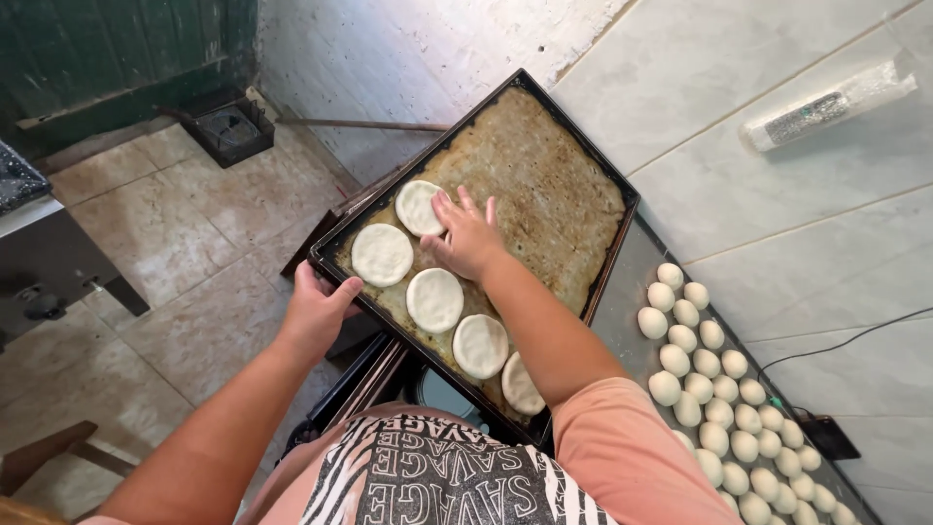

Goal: Placing dough balls on a baking tray and flattening them by hand

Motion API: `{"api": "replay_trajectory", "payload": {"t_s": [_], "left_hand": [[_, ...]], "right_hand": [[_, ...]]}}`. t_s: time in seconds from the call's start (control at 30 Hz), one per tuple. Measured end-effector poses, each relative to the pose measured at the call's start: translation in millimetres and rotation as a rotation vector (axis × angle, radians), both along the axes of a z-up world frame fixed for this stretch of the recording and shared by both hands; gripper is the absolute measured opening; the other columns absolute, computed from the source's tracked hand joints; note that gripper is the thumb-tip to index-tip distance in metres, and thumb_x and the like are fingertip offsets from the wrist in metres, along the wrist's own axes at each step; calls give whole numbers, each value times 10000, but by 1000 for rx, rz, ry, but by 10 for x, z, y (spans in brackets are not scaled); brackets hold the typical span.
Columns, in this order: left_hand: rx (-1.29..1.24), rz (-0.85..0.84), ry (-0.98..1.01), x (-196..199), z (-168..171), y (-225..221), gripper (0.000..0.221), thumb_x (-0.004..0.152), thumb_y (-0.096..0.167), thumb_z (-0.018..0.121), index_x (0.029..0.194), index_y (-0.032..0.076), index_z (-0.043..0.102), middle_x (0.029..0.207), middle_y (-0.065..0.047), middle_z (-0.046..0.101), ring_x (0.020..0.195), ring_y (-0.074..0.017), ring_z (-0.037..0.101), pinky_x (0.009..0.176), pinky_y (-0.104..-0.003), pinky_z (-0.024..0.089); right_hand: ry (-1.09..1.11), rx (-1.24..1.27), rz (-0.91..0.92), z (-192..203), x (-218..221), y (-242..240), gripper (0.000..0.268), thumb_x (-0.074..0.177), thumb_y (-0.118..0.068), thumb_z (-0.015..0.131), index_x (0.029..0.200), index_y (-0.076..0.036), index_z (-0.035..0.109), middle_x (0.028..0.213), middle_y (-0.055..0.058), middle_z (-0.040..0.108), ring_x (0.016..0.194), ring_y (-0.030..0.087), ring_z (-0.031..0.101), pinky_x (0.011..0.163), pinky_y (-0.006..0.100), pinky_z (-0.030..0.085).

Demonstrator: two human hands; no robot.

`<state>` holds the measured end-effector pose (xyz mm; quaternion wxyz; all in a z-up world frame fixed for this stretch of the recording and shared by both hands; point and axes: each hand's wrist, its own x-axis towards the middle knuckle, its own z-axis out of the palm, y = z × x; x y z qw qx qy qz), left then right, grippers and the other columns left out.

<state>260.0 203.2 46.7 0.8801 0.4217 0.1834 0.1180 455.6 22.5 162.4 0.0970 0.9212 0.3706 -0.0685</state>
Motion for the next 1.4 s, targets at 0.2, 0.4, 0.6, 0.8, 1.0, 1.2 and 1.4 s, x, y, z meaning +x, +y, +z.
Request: {"api": "replay_trajectory", "payload": {"t_s": [0.2,0.4,0.6,0.8,1.0,1.2,1.4], "left_hand": [[-16,8,-2,-17,44,15,667,963,80,707,1452,88,253,1192,-270,643,971,-370,694,763,-573,631],[9,-4,28,-12,83,18,663,952,108,731,1437,92,278,1179,-236,654,950,-344,695,750,-545,637],[14,-27,44,11,24,12,668,945,100,736,1431,111,279,1167,-218,641,935,-341,698,727,-521,645],[32,-32,52,23,-56,48,595,969,89,709,1401,110,301,1204,-201,632,971,-340,687,750,-532,641],[89,-50,77,-26,47,61,615,986,113,699,1429,109,273,1242,-170,611,997,-312,676,759,-509,640],[163,-14,95,-15,-62,14,629,1023,136,675,1493,136,257,1298,-160,597,1010,-302,664,772,-549,631],[121,50,121,-345,321,-410,545,1065,177,639,1475,136,282,1360,-70,529,1099,-228,613,878,-495,620]], "right_hand": [[16,5,34,-48,30,170,985,933,-860,220,1639,-175,257,1706,32,282,1599,265,174,1252,691,40],[64,47,38,112,-57,424,1019,938,-848,171,1623,-101,275,1686,120,317,1581,274,250,1255,689,69],[91,109,17,51,-128,518,1085,902,-899,228,1625,-90,259,1695,125,288,1587,258,232,1255,677,60],[101,76,56,56,-307,463,1080,900,-895,202,1637,-105,228,1705,102,276,1598,242,198,1262,667,46],[153,130,56,12,-392,350,1059,897,-895,207,1644,-144,221,1719,63,252,1600,212,203,1280,641,14],[194,228,106,0,-409,27,1039,925,-865,281,1620,-93,296,1687,150,316,1588,279,246,1254,692,84],[211,833,162,502,-1132,-995,804,945,-689,600,1582,-223,447,1613,30,470,1505,328,410,1254,586,266]]}}
